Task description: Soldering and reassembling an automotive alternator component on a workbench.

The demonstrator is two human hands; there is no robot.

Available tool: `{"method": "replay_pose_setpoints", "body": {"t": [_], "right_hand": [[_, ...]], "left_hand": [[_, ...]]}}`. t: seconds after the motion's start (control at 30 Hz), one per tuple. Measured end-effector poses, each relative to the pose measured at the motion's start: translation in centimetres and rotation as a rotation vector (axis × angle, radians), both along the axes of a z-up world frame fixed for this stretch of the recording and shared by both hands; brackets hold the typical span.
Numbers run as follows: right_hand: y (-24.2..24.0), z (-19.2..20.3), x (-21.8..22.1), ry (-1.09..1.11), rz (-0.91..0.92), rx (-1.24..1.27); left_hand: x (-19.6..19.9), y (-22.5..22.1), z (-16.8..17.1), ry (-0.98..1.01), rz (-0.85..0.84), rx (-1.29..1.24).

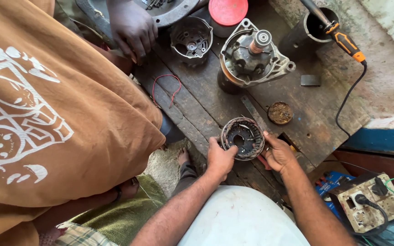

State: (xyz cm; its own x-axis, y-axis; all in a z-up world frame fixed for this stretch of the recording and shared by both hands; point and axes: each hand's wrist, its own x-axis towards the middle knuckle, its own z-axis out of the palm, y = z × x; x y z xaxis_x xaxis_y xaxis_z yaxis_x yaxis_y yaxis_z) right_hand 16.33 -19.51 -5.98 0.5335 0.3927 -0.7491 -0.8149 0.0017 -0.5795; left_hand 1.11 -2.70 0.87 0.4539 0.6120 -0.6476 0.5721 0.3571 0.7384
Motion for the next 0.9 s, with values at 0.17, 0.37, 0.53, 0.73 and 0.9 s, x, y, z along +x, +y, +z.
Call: {"method": "replay_pose_setpoints", "body": {"t": [0.17, 0.37, 0.53, 0.73, 0.9], "right_hand": [[0.5, 0.7, -0.4, -0.029, -0.011, -0.028], [0.5, 0.4, -0.2, -0.045, 0.024, -0.034], [0.9, 0.5, -0.2, -0.04, 0.071, -0.068], [0.3, -0.9, -0.2, -0.079, 0.134, -0.053], [-1.3, -0.7, -1.1, -0.564, 0.339, -0.52]], "left_hand": [[-0.1, 0.0, 0.1, 0.013, -0.002, 0.025], [-0.2, 0.0, -0.6, 0.017, 0.006, 0.05], [-0.5, 0.5, -1.8, -0.019, 0.054, 0.021], [-0.6, 0.6, -2.6, -0.029, 0.058, 0.013], [-0.5, 0.7, -2.1, -0.045, 0.062, 0.0]]}}
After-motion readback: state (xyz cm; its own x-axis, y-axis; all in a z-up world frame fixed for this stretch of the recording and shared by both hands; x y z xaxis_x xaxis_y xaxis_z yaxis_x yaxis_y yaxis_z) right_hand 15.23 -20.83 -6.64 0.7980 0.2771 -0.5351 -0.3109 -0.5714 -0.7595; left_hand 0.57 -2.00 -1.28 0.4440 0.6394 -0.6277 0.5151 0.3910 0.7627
